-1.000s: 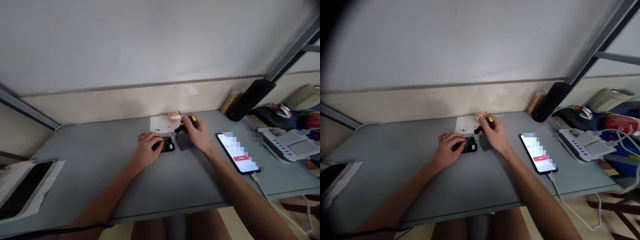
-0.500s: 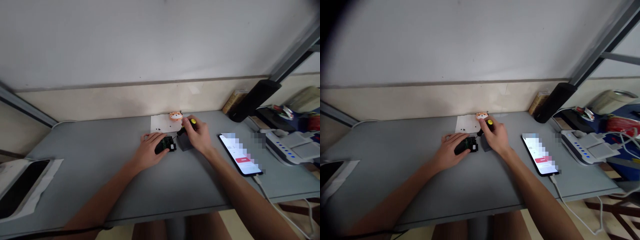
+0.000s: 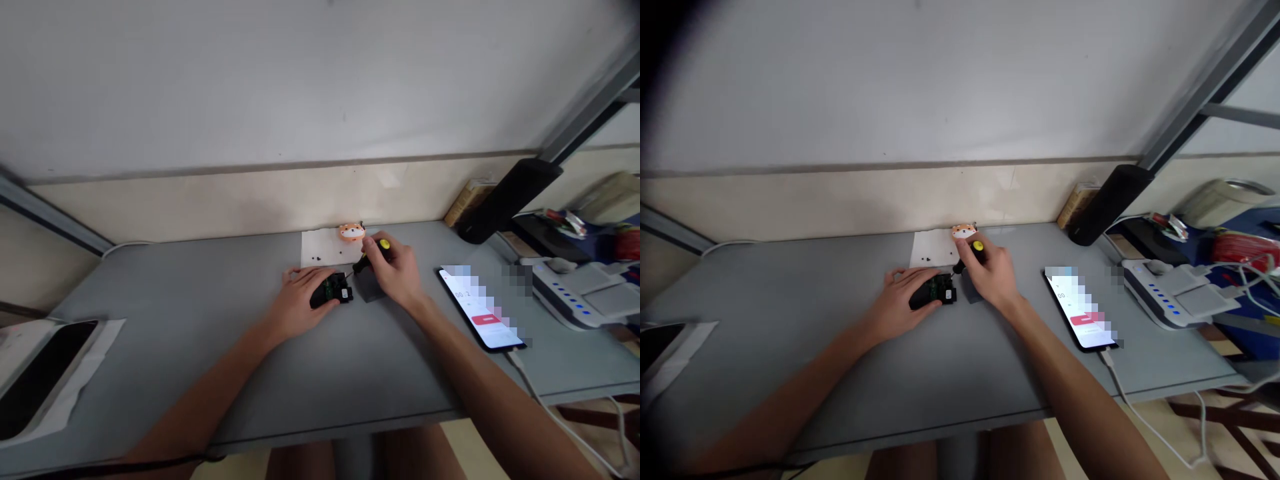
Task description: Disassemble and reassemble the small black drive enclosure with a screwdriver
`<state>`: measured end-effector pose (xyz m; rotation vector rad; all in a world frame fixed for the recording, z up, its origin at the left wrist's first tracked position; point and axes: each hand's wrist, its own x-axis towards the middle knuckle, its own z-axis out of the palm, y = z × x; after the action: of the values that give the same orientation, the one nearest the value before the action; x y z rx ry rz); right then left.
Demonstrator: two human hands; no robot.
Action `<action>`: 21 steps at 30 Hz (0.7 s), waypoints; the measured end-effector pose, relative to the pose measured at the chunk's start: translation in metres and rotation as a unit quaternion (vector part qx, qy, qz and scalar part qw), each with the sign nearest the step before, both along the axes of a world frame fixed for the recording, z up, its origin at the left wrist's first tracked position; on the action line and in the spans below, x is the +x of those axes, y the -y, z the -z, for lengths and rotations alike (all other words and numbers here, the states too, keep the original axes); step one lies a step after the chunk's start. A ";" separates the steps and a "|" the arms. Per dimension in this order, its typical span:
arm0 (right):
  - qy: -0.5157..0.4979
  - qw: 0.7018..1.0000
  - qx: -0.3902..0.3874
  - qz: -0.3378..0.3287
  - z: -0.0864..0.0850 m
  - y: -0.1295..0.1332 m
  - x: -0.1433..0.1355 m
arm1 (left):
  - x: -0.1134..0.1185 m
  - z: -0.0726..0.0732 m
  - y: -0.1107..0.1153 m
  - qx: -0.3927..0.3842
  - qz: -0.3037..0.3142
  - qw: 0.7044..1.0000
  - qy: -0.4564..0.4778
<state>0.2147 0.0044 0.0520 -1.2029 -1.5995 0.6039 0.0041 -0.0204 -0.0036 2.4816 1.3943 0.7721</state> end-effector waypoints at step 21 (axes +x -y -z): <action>0.020 1.000 0.005 -0.002 -0.002 0.002 -0.001 | 0.000 0.000 -0.001 -0.012 0.002 1.000 0.002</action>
<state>0.2137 0.0020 0.0537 -1.2104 -1.6373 0.5766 0.0045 -0.0192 -0.0034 2.4632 1.3876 0.7552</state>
